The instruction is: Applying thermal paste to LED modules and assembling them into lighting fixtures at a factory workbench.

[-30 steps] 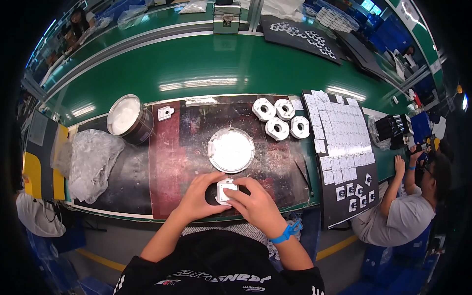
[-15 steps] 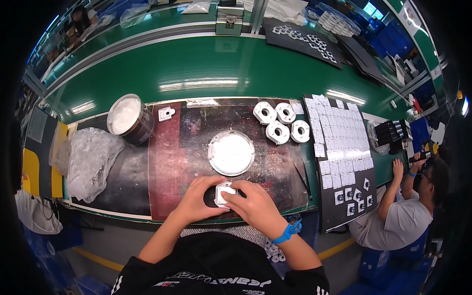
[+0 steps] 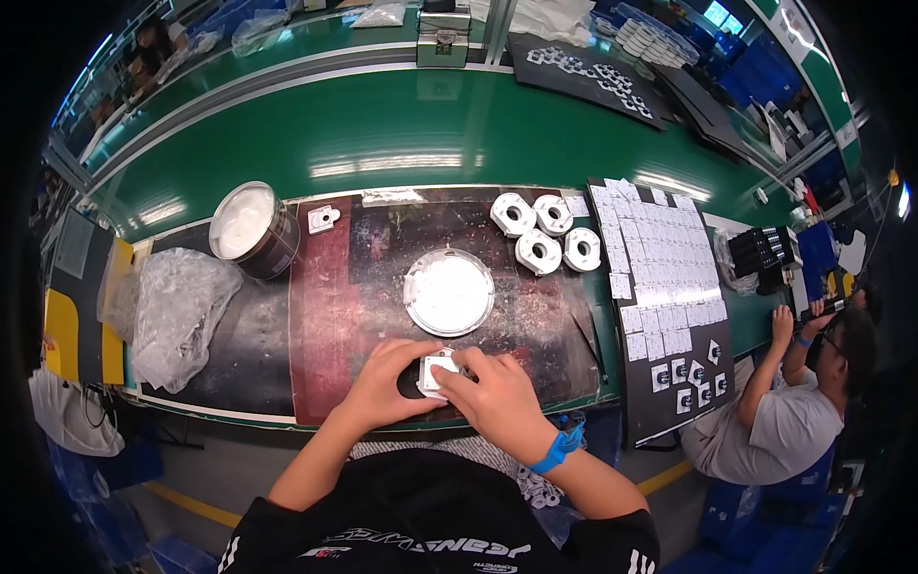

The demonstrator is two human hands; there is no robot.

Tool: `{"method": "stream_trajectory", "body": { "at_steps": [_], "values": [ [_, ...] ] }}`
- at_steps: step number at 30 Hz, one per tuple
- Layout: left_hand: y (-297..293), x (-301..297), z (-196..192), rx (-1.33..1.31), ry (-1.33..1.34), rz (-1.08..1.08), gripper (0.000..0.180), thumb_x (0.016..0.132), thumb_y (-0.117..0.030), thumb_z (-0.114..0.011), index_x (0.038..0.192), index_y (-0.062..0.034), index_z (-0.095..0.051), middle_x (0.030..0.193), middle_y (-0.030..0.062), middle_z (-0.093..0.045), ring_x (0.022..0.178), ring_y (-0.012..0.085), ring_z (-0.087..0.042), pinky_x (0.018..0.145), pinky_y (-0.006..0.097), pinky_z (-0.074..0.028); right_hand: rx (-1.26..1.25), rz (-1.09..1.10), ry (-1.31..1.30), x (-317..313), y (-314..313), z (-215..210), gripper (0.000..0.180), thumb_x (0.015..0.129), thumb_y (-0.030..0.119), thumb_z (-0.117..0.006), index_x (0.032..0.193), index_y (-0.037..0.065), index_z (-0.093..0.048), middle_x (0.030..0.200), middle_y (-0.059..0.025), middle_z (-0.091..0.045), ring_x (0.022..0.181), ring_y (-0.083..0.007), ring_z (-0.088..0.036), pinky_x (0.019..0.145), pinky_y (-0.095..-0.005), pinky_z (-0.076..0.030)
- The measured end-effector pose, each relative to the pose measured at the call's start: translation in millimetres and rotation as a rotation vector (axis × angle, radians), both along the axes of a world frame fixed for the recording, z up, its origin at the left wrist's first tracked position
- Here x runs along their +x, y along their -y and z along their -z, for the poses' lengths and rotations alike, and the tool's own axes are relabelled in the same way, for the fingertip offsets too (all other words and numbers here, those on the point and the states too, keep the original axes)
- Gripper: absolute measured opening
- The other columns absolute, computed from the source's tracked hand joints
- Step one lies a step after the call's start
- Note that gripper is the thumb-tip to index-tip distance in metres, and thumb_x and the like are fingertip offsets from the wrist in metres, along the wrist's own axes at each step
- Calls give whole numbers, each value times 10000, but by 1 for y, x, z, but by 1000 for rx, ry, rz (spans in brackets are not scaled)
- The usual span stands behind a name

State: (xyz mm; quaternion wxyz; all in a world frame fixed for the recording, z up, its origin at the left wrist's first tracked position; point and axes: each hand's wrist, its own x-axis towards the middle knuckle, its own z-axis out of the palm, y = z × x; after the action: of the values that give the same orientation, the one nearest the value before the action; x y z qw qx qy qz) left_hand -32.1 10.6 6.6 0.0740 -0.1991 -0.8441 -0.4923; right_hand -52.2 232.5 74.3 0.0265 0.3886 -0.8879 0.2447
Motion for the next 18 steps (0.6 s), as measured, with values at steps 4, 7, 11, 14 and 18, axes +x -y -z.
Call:
{"method": "stream_trajectory", "body": {
  "at_steps": [4, 7, 11, 14, 18],
  "values": [
    [0, 1, -1, -13, 30, -11, 709, 711, -272, -931, 1343, -107, -653, 1302, 80, -700, 1191, 310, -636, 1058, 439, -455, 12, 34, -26, 5, 0, 6, 341, 880, 172, -794, 1219, 161, -761, 1145, -61, -681, 873, -226, -667, 770, -369, -507],
    [0, 1, 0, -6, 35, -11, 707, 712, -271, -927, 1344, -111, -652, 1304, 86, -696, 1195, 313, -633, 1063, 439, -455, -20, 24, -54, 5, -3, 12, 340, 881, 174, -794, 1219, 162, -762, 1162, -60, -682, 867, -221, -665, 761, -360, -512],
    [-1, 1, 0, -8, 59, -8, 723, 700, -276, -926, 1350, -125, -647, 1301, 94, -692, 1211, 322, -622, 1071, 446, -452, -86, 11, 0, 3, -12, 21, 379, 882, 181, -789, 1260, 175, -757, 1248, -87, -677, 1034, -265, -673, 869, -401, -526],
    [0, 4, 2, -33, 125, -39, 740, 686, -287, -928, 1353, -137, -645, 1302, 96, -687, 1223, 331, -613, 1078, 453, -449, -128, 31, 21, 4, -15, 14, 408, 884, 189, -781, 1291, 193, -752, 1360, -111, -645, 1179, -311, -643, 953, -437, -513],
    [-1, 3, 0, -27, 114, -30, 744, 679, -280, -926, 1355, -144, -647, 1293, 103, -685, 1220, 335, -611, 1074, 453, -452, -72, 49, -2, 17, -19, 20, 446, 899, 206, -750, 1344, 242, -726, 1477, -106, -591, 1343, -337, -551, 1073, -499, -441]
  ]
}}
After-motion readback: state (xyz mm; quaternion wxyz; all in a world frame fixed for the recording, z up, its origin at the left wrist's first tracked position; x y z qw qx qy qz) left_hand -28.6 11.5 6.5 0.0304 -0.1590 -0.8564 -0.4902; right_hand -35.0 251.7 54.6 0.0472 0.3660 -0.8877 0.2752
